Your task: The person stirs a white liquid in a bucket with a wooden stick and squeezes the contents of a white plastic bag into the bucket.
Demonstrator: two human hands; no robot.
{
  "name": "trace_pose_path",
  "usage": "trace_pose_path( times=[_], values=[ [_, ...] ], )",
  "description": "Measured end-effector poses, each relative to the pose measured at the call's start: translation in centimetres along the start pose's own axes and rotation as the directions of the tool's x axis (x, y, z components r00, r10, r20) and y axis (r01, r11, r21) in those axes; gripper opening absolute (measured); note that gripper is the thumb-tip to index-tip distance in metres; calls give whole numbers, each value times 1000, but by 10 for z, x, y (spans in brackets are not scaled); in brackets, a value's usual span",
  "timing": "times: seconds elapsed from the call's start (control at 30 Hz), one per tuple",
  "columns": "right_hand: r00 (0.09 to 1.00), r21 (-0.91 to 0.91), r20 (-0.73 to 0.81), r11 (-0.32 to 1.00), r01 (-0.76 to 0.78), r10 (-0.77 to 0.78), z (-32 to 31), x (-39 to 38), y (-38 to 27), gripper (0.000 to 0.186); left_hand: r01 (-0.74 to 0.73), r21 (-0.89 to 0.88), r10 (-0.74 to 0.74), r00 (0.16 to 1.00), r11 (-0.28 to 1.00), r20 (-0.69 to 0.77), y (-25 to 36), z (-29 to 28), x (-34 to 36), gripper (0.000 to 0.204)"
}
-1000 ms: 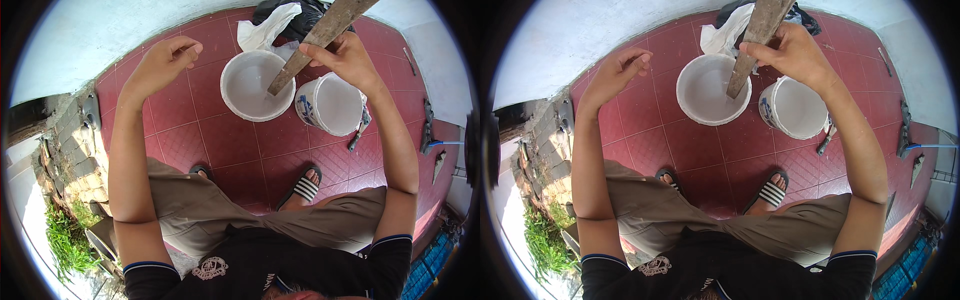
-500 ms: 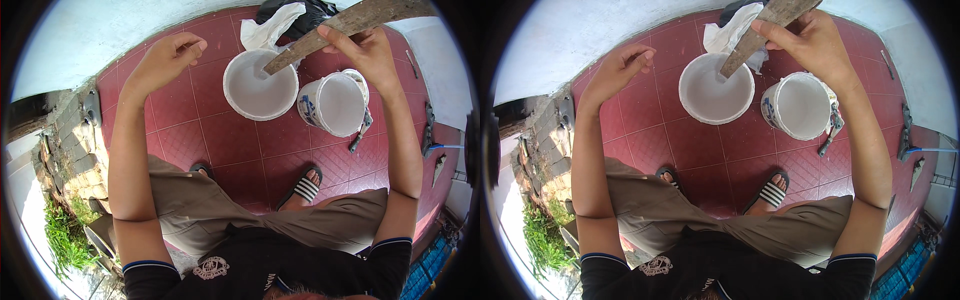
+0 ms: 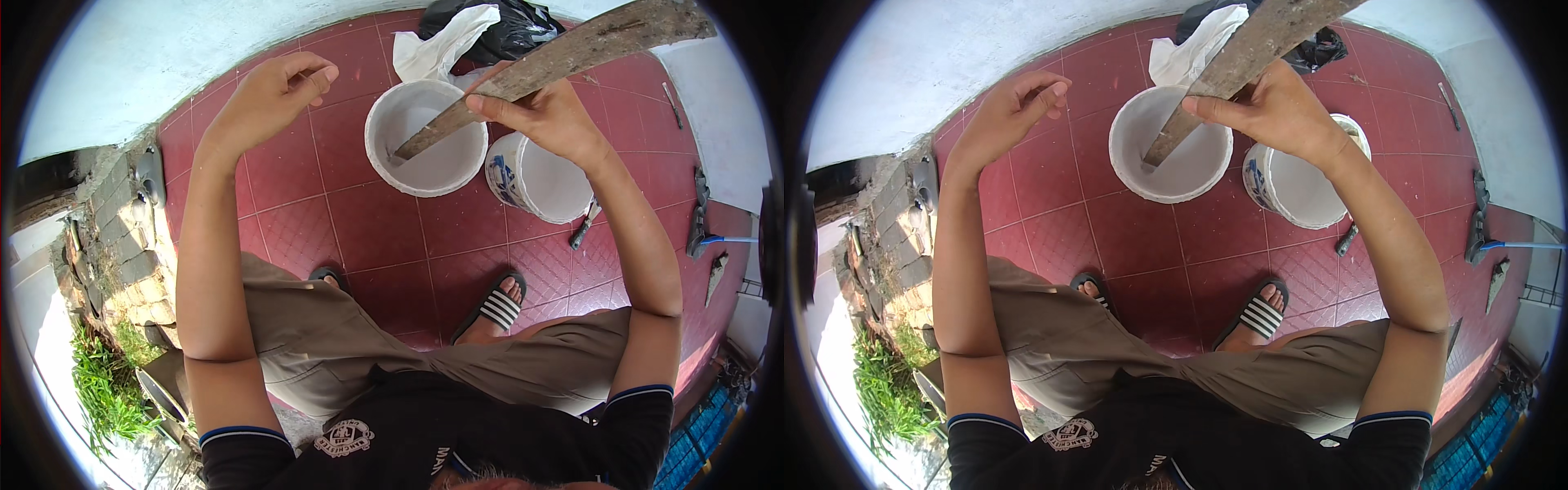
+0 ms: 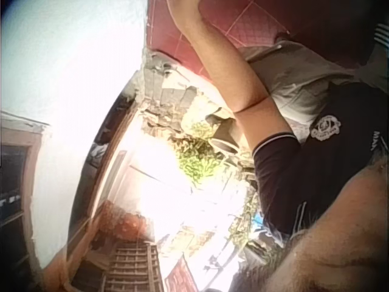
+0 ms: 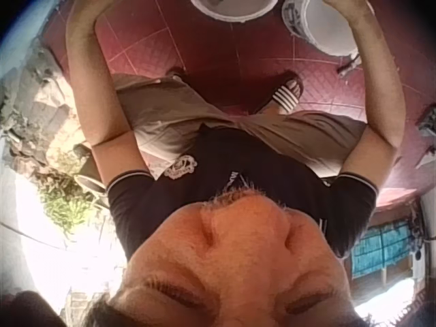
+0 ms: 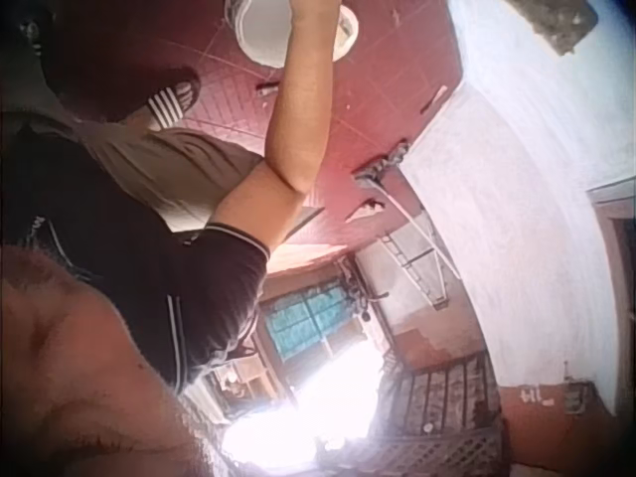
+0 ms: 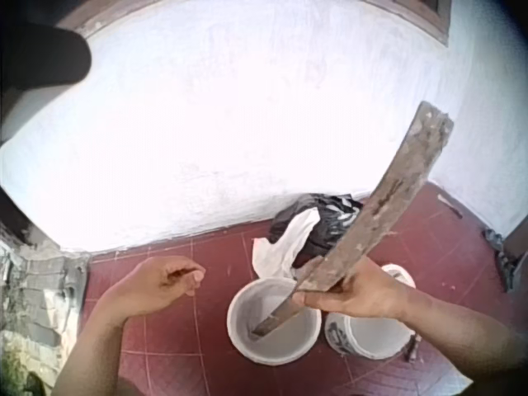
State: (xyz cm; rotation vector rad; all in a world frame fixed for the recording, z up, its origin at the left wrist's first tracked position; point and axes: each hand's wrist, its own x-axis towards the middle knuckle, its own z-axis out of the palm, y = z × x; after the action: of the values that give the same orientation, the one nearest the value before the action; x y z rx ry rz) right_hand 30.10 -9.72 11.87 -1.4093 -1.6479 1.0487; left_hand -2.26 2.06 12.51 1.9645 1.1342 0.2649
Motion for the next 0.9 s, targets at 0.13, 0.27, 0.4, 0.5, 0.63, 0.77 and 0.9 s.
trace_pose_path(
  times=[0.13,0.27,0.4,0.5,0.63,0.77,0.9],
  values=[
    [988,15,120,995,-96,93,-8,-3,-5,24,-1,-11,1,1000,1000,-8,-2,-1,0,33],
    [978,-176,47,966,-190,201,-20,1,-11,29,-21,0,21,1000,1000,-2,-6,-3,-1,33],
    [999,-159,-34,986,-39,34,-17,2,-10,19,-17,14,16,1000,1000,8,-4,-2,-1,33],
    [994,-172,-73,983,66,-79,-9,3,-2,19,-26,11,26,1000,1000,16,-7,-1,1,34],
    [996,-154,51,985,82,-75,-1,2,0,19,-14,-14,14,1000,1000,1,-6,-2,0,32],
    [982,-18,158,995,-103,105,-11,-1,-1,20,10,28,-11,1000,1000,16,-3,-4,-2,33],
    [985,-20,50,986,-165,165,-26,-3,-1,19,-4,25,3,1000,1000,28,-11,3,2,34]
  ],
)
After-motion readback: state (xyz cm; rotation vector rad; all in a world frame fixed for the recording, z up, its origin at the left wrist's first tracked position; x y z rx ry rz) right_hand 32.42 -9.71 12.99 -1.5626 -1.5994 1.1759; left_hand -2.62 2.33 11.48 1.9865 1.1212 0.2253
